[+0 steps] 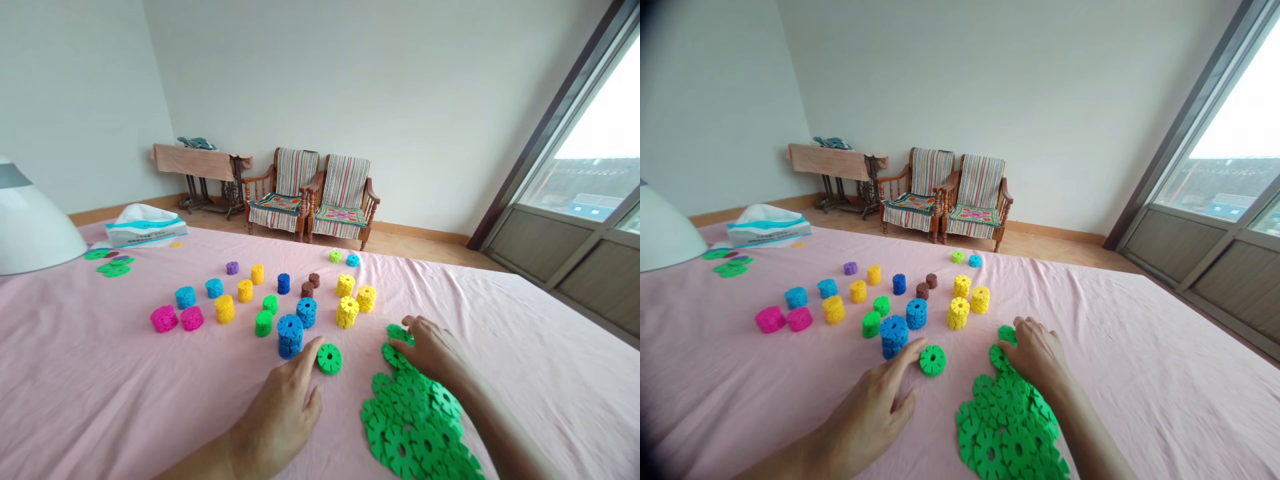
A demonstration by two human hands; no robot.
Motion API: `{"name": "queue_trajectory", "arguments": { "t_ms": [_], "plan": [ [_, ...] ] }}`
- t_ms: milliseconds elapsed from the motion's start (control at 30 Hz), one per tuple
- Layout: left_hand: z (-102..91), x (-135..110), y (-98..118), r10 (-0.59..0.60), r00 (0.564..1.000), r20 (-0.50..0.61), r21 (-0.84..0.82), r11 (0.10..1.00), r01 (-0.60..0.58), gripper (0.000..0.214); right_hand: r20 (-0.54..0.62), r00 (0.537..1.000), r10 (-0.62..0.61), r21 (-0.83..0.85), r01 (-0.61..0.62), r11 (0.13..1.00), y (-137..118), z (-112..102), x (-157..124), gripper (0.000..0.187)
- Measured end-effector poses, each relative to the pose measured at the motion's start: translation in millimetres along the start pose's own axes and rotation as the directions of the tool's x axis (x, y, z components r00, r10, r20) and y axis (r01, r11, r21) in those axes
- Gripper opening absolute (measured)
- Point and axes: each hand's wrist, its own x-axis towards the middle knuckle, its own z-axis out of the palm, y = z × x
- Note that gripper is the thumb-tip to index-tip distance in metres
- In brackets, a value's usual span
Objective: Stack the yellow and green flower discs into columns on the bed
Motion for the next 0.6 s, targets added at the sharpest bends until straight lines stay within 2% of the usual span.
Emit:
{"name": "queue_trajectory", "arguments": {
  "t_ms": [200, 367, 600],
  "plan": [
    [0.7, 0, -1, 0.003, 1.000, 0.002, -0.001, 1.000, -0.003, 0.063, 0.012, 1.000, -0.017, -0.038, 0.017, 0.999, -1, -7, -6, 0.025],
    [-0.4, 0, -1, -0.001, 1.000, 0.004, -0.008, 1.000, 0.001, 0.064, 0.007, 1.000, -0.030, -0.055, 0.030, 0.998, -2, -4, -4, 0.021],
    [0.2, 0, -1, 0.000, 1.000, 0.012, 0.005, 1.000, 0.000, 0.064, -0.122, 0.992, -0.025, 0.039, 0.030, 0.999, -11, -1, -3, 0.016]
  ]
}}
